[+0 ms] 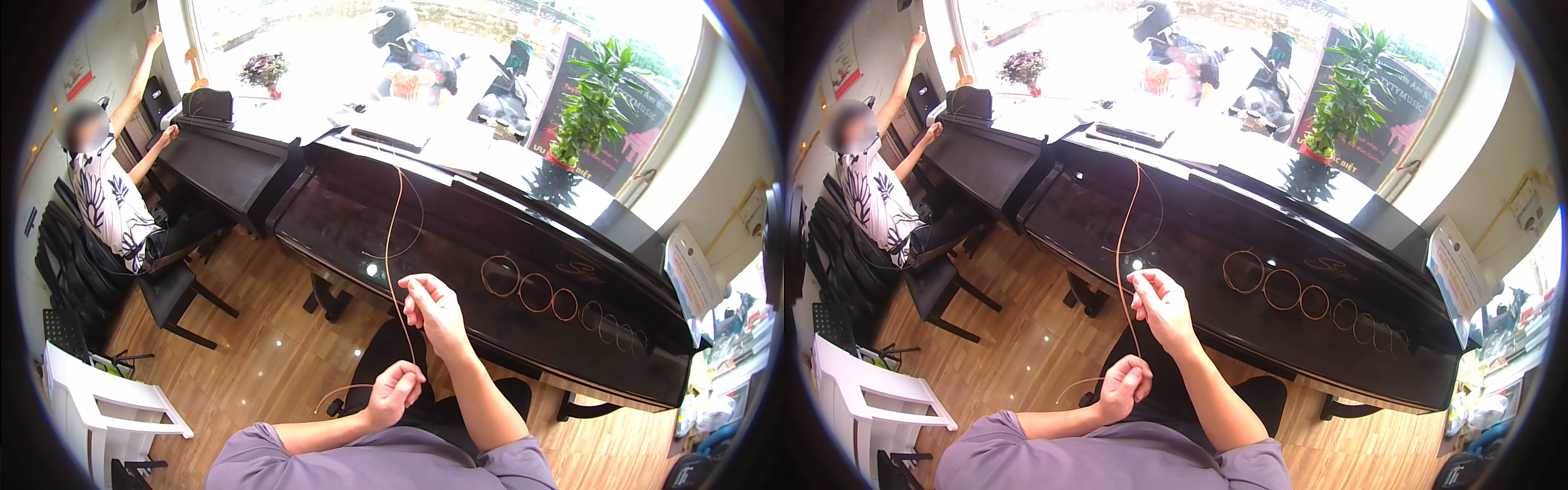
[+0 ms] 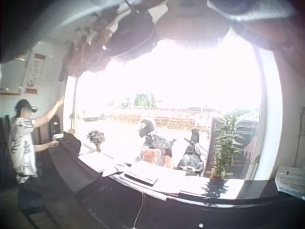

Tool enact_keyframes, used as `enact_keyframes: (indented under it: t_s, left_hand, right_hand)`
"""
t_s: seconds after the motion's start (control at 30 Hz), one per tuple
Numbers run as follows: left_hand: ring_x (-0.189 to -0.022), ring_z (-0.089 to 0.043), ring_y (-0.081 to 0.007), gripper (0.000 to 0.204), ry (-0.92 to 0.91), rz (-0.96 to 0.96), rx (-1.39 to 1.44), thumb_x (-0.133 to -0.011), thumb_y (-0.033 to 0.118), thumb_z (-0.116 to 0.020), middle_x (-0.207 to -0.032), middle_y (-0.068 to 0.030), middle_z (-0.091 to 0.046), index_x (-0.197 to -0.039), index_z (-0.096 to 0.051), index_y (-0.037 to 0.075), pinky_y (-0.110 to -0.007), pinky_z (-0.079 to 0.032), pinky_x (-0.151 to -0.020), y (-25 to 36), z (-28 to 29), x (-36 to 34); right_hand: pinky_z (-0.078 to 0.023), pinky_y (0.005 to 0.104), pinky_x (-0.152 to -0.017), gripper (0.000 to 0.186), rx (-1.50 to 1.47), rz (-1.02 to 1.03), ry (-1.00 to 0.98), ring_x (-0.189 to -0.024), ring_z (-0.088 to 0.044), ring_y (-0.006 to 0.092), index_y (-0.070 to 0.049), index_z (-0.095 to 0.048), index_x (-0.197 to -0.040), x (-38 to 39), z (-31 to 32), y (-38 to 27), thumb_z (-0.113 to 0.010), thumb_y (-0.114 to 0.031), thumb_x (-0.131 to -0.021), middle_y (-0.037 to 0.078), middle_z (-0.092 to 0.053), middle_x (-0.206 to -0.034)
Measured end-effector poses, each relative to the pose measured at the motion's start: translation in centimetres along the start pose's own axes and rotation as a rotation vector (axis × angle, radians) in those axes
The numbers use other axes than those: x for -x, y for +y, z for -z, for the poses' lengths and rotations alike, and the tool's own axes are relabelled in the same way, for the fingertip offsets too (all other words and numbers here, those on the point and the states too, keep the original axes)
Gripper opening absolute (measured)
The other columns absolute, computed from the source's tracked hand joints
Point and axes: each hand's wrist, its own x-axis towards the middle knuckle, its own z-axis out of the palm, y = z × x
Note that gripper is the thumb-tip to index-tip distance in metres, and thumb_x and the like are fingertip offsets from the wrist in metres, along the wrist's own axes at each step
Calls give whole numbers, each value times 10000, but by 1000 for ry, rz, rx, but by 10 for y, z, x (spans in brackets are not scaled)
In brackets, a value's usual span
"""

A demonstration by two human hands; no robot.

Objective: The person shapes thin copper wire into circular loops by hand. They bend the wire into a circle, twist the ends together to secure the shape, and place the finished loop on a black piano surface. This process is repeated multiple times, creating a row of wire rings.

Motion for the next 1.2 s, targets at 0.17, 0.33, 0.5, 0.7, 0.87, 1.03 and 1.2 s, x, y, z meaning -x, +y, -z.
enact_keyframes:
  t_s: [0.17, 0.33, 0.5, 0.7, 0.87, 1.03, 1.2]
  left_hand:
    - [-560, -402, -51, 153, -163, 8, -283, -973, 103, -440, -650, 16, -471, -968, -558, 6, -215, -357, -515, -12, 2, 14]
    - [-568, -556, -161, 107, -430, -44, -673, -908, 56, -493, -670, -61, -572, -927, -588, 9, -289, -440, -546, -11, -2, 9]
    - [-701, -654, -252, 109, -666, -266, -909, -830, 82, -587, -791, -88, -665, -917, -634, 36, -341, -532, -609, -12, -5, 7]
    - [-680, -651, -247, 125, -844, -297, -956, -816, 94, -593, -792, -78, -665, -918, -641, 39, -336, -532, -587, -14, -10, 8]
    - [-621, -622, -233, 80, -898, -342, -995, -807, 105, -606, -719, -66, -625, -862, -628, 51, -339, -497, -528, -9, -11, 7]
    - [-519, -529, -195, 151, -968, -590, -1058, -786, 173, -660, -593, -26, -487, -702, -560, 97, -325, -421, -449, 0, -13, 0]
    - [-477, -422, -150, 328, -919, -889, -915, -825, 275, -668, -560, 10, -362, -607, -481, 116, -304, -319, -420, 32, -30, -15]
  right_hand:
    - [-379, 162, -493, 153, 153, 22, 22, -543, -494, 36, -40, -562, -1030, 3, -1, -1, -570, -165, -941, -14, -554, -681]
    - [-402, 181, -517, 155, 106, 2, -36, -579, -501, 40, -61, -529, -1063, 8, -2, -10, -572, -133, -933, -4, -553, -716]
    - [-405, 187, -520, 137, 120, 61, -83, -591, -491, 39, -56, -527, -1064, 11, -6, -17, -557, -97, -937, -5, -544, -741]
    - [-384, 175, -509, 227, 119, 54, -99, -567, -456, 35, -70, -483, -1179, 17, -5, -32, -492, -45, -953, -2, -500, -746]
    - [-396, 171, -516, 490, 223, 195, -55, -566, -447, 38, -116, -335, -1418, 25, 7, -63, -458, -19, -953, 8, -475, -843]
    - [-429, 194, -550, 570, 483, 203, -71, -606, -462, 45, -135, -320, -1453, 53, 14, -108, -477, 7, -923, 9, -480, -864]
    - [-435, 217, -573, 316, 708, 424, -121, -609, -477, 65, -73, -615, -1176, 85, 25, -103, -574, 1, -872, 31, -585, -792]
